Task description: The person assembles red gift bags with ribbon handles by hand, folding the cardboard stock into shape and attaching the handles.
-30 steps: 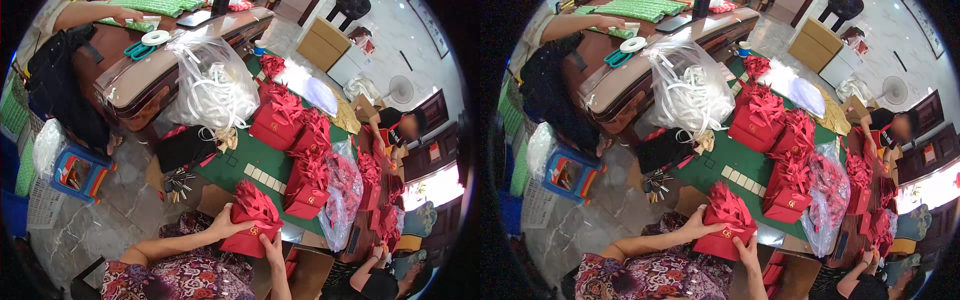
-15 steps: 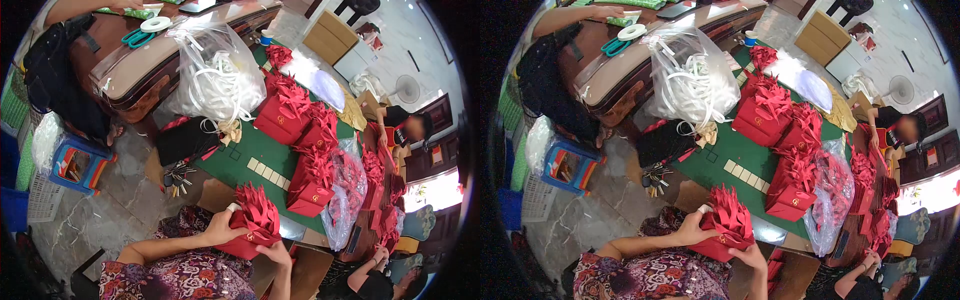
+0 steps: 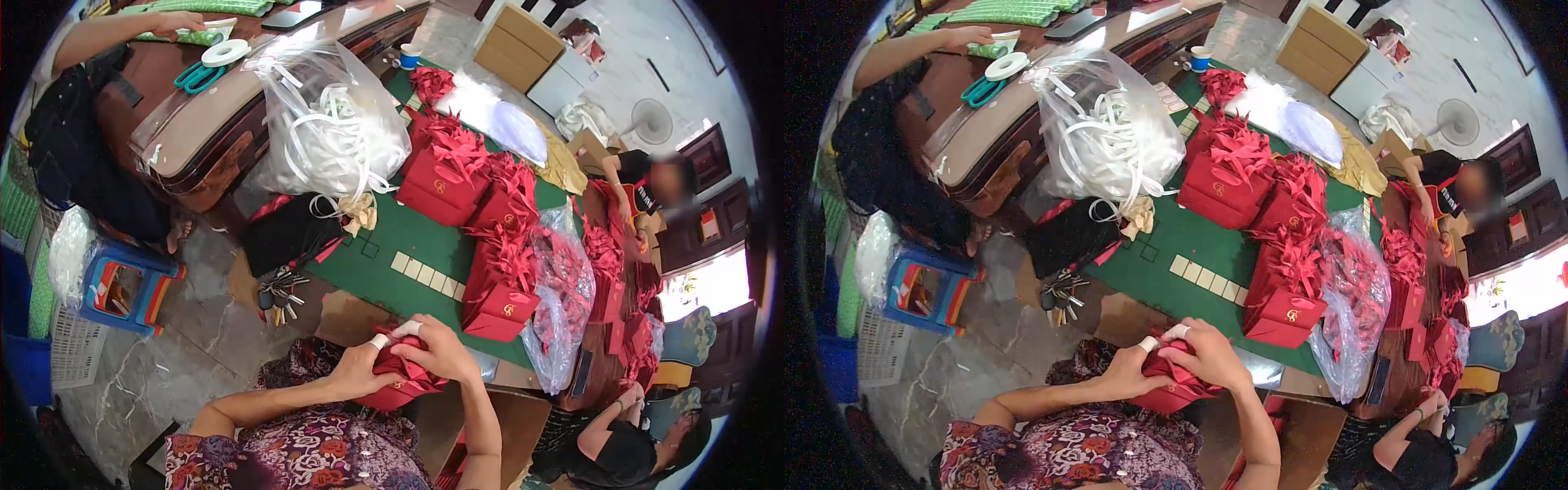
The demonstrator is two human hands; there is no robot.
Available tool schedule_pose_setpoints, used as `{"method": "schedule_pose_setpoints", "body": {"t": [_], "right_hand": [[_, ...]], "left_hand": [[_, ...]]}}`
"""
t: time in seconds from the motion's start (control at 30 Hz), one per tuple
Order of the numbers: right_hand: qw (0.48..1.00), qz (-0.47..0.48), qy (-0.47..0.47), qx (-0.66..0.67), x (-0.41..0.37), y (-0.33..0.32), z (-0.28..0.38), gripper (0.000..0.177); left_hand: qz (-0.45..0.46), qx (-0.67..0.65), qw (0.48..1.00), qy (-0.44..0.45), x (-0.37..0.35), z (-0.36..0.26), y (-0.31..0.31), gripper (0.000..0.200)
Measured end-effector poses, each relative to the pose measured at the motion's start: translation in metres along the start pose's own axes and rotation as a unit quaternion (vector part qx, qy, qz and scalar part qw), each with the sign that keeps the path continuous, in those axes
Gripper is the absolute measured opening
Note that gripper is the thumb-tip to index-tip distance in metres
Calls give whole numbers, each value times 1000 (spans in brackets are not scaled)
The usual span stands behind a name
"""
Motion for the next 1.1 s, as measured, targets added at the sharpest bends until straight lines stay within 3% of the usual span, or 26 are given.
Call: {"method": "schedule_pose_setpoints", "body": {"t": [0.2,0.33,0.4,0.47,0.5,0.53,0.6,0.63,0.73,0.8,0.87,0.97,1.03,1.1], "right_hand": [[971,-203,108,71,-20,-29,-38,18],[945,-284,158,22,-39,-44,-53,15],[952,-273,136,-15,-39,-43,-45,18],[919,-365,134,-66,-48,-55,-24,30],[925,-352,90,-111,-48,-56,-12,44],[925,-353,91,-110,-49,-57,-5,44],[957,-249,1,-147,-34,-41,33,48],[968,-202,0,-150,-28,-31,38,49],[958,-250,-35,-137,-33,-21,23,29],[931,-354,58,-60,-49,-34,5,19],[893,-422,84,-131,-62,-45,-3,15],[906,-379,161,-92,-83,-30,-42,21],[826,-487,172,224,-107,-9,-75,41],[833,-466,152,258,-117,7,-78,51]], "left_hand": [[-45,-10,999,-10,2,10,-12,64],[-46,-36,998,-25,4,12,-19,62],[-49,-20,998,-15,7,11,-18,62],[-50,-5,999,-7,6,11,-16,62],[-51,3,999,-18,6,14,-15,62],[-50,12,998,-30,6,17,-14,61],[-53,10,998,-25,7,18,-12,62],[-58,7,998,-20,7,18,-12,62],[-46,-16,998,-44,8,15,-15,61],[-53,-14,998,-44,7,17,-17,61],[-60,-13,997,-43,6,21,-20,60],[-50,-69,995,-48,11,32,-19,55],[-60,-144,987,-44,13,41,-20,51],[-61,-187,979,-47,17,43,-23,49]]}}
Point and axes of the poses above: each hand's wrist, its own x-axis towards the middle knuckle, its own y-axis out of the palm, z = x × y, the point moved 8 cm from there along x, towards the middle knuckle, and after that the axes turned 4 degrees about -y, right-handed, at the moved point
